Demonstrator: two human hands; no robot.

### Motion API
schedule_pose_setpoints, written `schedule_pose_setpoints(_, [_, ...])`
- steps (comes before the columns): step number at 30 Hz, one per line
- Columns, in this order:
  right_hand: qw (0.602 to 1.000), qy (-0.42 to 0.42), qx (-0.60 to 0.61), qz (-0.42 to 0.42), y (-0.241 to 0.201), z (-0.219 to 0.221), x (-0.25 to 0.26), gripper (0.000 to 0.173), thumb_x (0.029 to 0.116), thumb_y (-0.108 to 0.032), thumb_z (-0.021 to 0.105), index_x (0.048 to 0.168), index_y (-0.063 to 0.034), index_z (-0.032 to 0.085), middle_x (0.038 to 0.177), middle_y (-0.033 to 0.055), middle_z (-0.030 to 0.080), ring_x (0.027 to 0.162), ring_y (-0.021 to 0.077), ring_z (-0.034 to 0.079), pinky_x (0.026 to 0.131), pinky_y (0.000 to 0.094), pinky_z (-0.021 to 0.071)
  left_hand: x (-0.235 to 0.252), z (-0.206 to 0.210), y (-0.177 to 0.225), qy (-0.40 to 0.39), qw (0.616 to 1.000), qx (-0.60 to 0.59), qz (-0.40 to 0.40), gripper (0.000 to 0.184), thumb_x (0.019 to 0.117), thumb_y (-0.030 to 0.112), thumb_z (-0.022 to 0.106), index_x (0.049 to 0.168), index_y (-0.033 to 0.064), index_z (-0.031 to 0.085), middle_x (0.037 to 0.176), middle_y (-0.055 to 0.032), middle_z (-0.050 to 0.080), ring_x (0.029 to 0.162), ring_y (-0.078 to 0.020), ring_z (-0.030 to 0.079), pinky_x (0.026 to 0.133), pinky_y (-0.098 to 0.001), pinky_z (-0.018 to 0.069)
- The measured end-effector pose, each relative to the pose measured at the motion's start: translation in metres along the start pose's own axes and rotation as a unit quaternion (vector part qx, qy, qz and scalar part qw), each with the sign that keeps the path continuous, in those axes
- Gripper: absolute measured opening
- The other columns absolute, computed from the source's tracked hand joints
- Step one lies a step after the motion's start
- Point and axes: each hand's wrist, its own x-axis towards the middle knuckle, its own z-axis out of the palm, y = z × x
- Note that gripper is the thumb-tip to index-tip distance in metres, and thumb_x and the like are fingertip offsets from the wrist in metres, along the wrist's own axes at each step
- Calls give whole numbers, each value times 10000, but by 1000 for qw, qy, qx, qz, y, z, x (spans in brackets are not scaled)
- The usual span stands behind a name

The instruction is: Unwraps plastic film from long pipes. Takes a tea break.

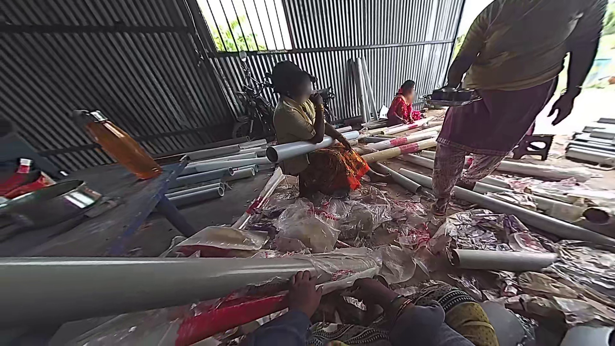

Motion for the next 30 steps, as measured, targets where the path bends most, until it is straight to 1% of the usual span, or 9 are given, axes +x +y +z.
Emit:
schedule_pose_setpoints(5, [1000,2,9,9,-1,-1,-1,395,1094,-286,487,1334,-3,623,1160,223,687,1029,336,671,964,524,494,0,1,1,-3,1000,-9,-8,482,1050,439,547,1415,136,634,1513,-144,535,1472,-344,400,1232,-537,238])
schedule_pose_setpoints(12, [1000,5,25,5,0,-1,-1,393,1095,-289,483,1341,-15,620,1152,214,690,1018,327,670,957,513,496,2,5,0,21,1000,-12,-8,484,1045,439,556,1395,118,651,1487,-150,562,1444,-349,437,1205,-532,284])
schedule_pose_setpoints(14, [1000,7,29,6,-1,0,-1,391,1093,-288,491,1352,-24,615,1158,210,690,1017,324,671,956,511,497,0,3,1,27,999,-29,-12,484,1041,432,567,1408,124,640,1530,-139,525,1455,-347,425,1209,-527,282])
schedule_pose_setpoints(16, [999,16,49,-2,-2,0,0,371,1086,-245,508,1371,-27,604,1171,212,688,1018,322,674,959,504,502,-2,-1,0,45,997,-60,-9,479,1029,419,592,1414,139,643,1569,-119,489,1462,-353,414,1212,-520,292])
schedule_pose_setpoints(20, [988,76,131,-22,-7,-3,-1,338,1056,-149,537,1363,-24,604,1141,207,689,971,290,665,922,468,508,-12,-10,4,75,992,-105,14,433,1021,410,614,1358,151,691,1515,-124,550,1455,-358,430,1207,-517,306])
schedule_pose_setpoints(23, [962,133,237,-34,-15,-5,-7,328,1054,-108,526,1358,-9,600,1142,190,687,971,246,663,907,419,517,-23,-16,10,70,986,-142,55,425,1029,403,604,1290,90,723,1396,-158,647,1383,-355,524,1202,-526,318])
schedule_pose_setpoints(26, [921,165,348,-56,-24,-5,-14,314,1033,-103,579,1336,-22,608,1074,125,687,840,150,621,768,334,508,-32,-15,17,24,963,-249,103,434,1039,394,600,1240,30,723,1230,-185,718,1186,-339,672,1083,-526,478])
schedule_pose_setpoints(28, [892,168,411,-89,-31,-4,-20,308,1006,-68,616,1305,5,608,1025,93,683,793,100,595,720,288,494,-39,-13,24,-30,933,-343,106,448,1056,366,586,1324,18,673,1258,-207,708,1188,-356,675,1083,-552,476])
schedule_pose_setpoints(30, [862,165,464,-118,-37,-1,-25,280,983,-16,628,1257,38,611,1015,83,687,831,84,611,769,271,505,-45,-12,30,-63,905,-410,95,455,1068,346,570,1365,9,636,1281,-225,697,1223,-368,658,1108,-564,447])
